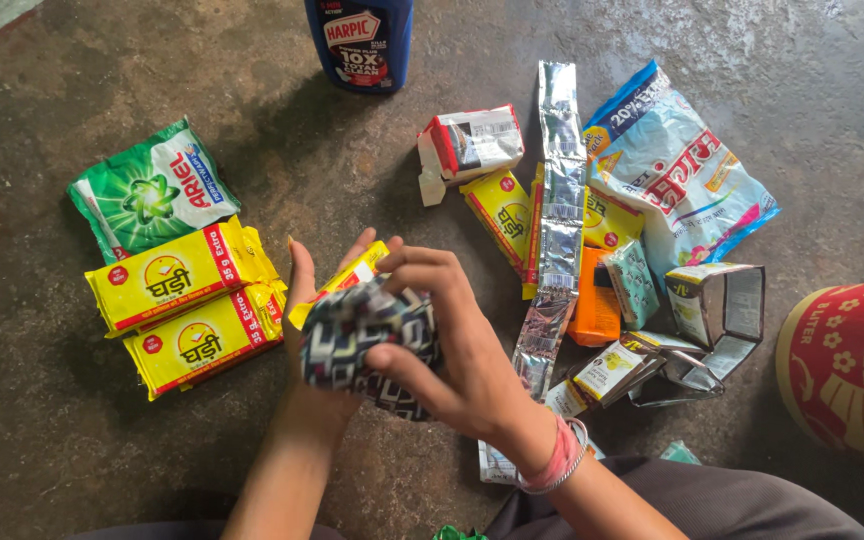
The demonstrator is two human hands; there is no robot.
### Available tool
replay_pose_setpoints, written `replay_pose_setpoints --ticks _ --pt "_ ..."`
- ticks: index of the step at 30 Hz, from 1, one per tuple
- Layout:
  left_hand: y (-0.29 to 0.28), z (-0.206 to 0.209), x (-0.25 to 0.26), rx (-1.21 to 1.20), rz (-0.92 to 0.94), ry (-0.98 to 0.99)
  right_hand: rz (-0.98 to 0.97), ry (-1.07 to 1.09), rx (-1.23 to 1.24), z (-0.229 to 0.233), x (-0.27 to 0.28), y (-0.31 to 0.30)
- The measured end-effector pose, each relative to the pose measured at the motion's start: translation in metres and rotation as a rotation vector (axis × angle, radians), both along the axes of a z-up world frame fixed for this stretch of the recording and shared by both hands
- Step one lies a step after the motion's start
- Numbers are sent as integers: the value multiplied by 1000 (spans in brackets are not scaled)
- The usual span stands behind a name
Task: The person sits on the floor and uses a patterned cloth to wipe the surface of several yellow detergent packets. They pick up each packet, rub it with the cloth, and place it back down among other cleaning supplies.
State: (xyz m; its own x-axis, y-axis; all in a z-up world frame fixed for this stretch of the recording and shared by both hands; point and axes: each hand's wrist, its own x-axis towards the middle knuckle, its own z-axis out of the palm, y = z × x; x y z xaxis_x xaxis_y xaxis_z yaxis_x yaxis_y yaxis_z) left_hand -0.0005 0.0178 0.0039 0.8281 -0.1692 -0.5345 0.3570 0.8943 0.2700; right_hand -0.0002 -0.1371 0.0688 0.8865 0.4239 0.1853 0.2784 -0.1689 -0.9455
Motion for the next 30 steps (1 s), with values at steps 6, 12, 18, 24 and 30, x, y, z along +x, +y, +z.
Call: replay_pose_setpoints --ticks 6,12,18,24,30 --pt "-4 -6 6 -95 -37 -64 15 -239 -313 4 -9 9" --pt "-3 -10 -5 -219 -95 -209 -78 -282 -311 0 -1 6" --pt "-5 -11 -8 -227 -48 -60 -199 -263 -412 -13 16 -8" --pt "-7 -12 -7 -239 -105 -38 -241 -190 -452 -24 28 -19" --pt "-10 -10 -6 -232 -43 -62 -187 -54 -414 -33 28 -22"
